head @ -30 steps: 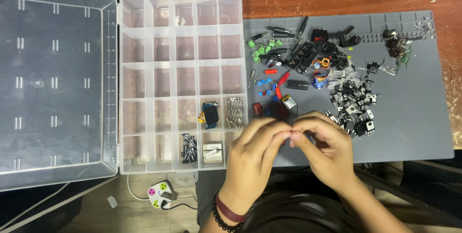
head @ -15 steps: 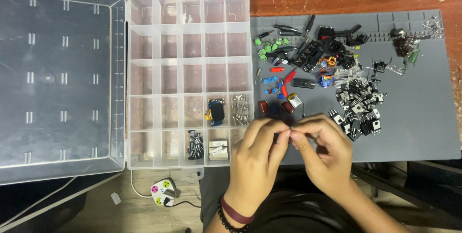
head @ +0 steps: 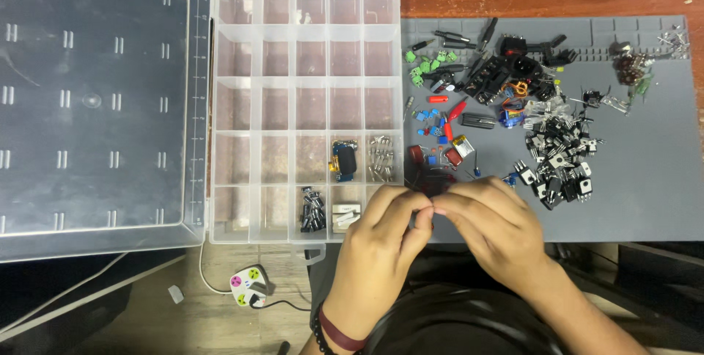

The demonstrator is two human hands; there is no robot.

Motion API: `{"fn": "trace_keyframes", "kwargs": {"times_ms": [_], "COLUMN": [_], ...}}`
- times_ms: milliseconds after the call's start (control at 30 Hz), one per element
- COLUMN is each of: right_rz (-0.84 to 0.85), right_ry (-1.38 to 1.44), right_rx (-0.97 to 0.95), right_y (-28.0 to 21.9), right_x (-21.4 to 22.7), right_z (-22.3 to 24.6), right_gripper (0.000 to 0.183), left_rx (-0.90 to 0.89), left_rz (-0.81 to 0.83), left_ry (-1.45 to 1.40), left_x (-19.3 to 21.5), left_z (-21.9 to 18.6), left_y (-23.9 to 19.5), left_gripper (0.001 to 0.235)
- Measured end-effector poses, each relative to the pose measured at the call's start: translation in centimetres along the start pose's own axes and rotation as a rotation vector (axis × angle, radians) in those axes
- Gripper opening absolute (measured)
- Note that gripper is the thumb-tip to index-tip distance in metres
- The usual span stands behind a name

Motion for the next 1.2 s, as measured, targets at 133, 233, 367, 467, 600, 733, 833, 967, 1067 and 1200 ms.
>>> {"fn": "trace_keyframes", "kwargs": {"times_ms": [133,233,367,467,600,733,833,967,1067,1200], "right_rz": [0.094,0.100,0.082,0.063,0.010,-0.033,-0.017,-0.091,-0.160,-0.200], "right_ry": [0.069,0.064,0.021,-0.018,-0.207,-0.220,-0.284,-0.328,-0.401,-0.444], "right_rx": [0.013,-0.011,-0.060,-0.068,-0.141,-0.190,-0.398,-0.582,-0.617,-0.716], "right_y": [1.2,1.8,2.7,2.7,1.4,-0.4,-2.2,-5.5,-7.9,-10.5], "right_x": [-0.4,-0.4,-0.5,-0.6,0.1,2.5,4.3,8.0,11.3,13.8], "right_z": [0.7,1.7,2.6,2.0,-0.5,-3.2,-5.2,-8.4,-10.9,-14.6], "right_gripper": [0.011,0.011,0.010,0.010,0.008,0.008,0.007,0.003,0.002,0.006], "left_rx": [0.020,0.050,0.076,0.099,0.145,0.209,0.344,0.343,0.346,0.375], "left_rz": [0.024,0.010,-0.037,-0.068,-0.163,-0.296,-0.281,-0.238,-0.250,-0.275], "left_ry": [0.038,0.033,0.042,0.046,0.168,0.281,0.415,0.456,0.531,0.491], "left_x": [0.5,0.9,1.4,2.1,4.3,6.7,6.9,6.5,6.3,5.9], "left_z": [0.3,0.5,0.6,1.0,2.8,4.2,4.9,4.8,4.6,3.5], "left_y": [-0.5,-1.0,-1.4,-1.7,-3.6,-5.2,-5.9,-5.7,-5.6,-4.9], "left_gripper": [0.004,0.005,0.010,0.011,0.015,0.013,0.011,0.015,0.017,0.017]}}
Point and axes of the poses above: each hand's wrist, its own y-axis towards the middle knuckle, its own x-axis out of the back of the hand, z = x × y, the point moved 4 cm from there along y, towards the middle knuckle, and after that the axes turned 7 degrees about z, right-handed, at the moved point
